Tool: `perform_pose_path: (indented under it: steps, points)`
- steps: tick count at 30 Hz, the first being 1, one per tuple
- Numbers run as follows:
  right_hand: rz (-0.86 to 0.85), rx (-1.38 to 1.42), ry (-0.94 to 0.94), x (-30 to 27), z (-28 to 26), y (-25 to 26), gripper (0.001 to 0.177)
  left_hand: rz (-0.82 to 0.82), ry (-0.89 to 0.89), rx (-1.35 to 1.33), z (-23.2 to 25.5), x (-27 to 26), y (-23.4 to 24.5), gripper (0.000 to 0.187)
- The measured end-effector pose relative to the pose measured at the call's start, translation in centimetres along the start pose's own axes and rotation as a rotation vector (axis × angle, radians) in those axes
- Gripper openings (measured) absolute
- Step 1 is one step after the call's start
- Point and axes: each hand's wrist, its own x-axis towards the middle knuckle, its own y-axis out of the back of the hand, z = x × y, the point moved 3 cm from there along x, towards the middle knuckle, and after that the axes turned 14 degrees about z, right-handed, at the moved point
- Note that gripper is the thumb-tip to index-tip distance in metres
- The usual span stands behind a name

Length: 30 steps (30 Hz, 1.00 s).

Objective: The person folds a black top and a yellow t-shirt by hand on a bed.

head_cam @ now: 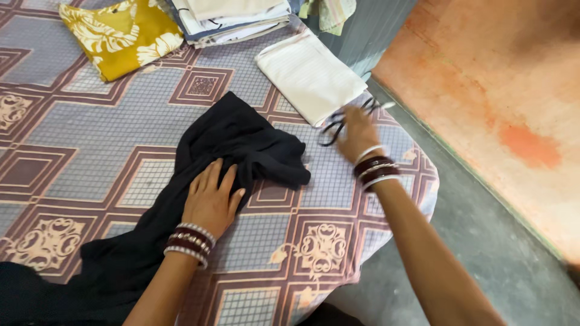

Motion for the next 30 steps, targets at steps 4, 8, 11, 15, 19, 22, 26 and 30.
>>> perform_pose_path:
  steps: [4, 8, 11, 15, 19, 22, 26, 30]
  points:
    - [-0.114, -0.222, 0.055, -3.3, -2.6, -5.4, 0.083, 0.01, -0.016, 0.031, 0.2, -0.4, 0.1, 0.058]
    - [-0.37, -0.298, -0.016, -0.7, -4.2, -3.9, 0.076, 0.021, 0.0, 0.022, 0.1, -0.5, -0.2, 0.058]
    - [-0.506, -0.272, 0.09, 1.0, -5.9, 0.3, 0.049, -0.024, 0.018, 0.018, 0.3, -0.7, -0.1, 0.061]
    - [-0.234, -0.125, 0.214, 1.7, -13.1, 2.8, 0.042, 0.041, 0.065, -0.229, 0.9, -1.6, 2.7, 0.048]
    - [-0.052, 0.537, 0.499, -0.1, -21.1, 3.0, 0.042, 0.053, 0.147, -0.254, -2.3, -4.5, 8.4, 0.04]
    - [-0.234, 0.762, 0.667, -2.7, -26.6, 2.4, 0.052, 0.134, 0.373, -0.112, -9.0, -8.0, 13.0, 0.04]
    - [-0.561, 0.754, 0.898, -6.9, -33.1, 1.5, 0.076, -0.12, 0.396, 0.516, -16.2, -14.8, 18.2, 0.022]
    - [-0.499, 0.454, 1.054, -10.1, -35.7, 1.9, 0.091, 0.008, 0.366, 0.618, -17.8, -18.6, 23.0, 0.013]
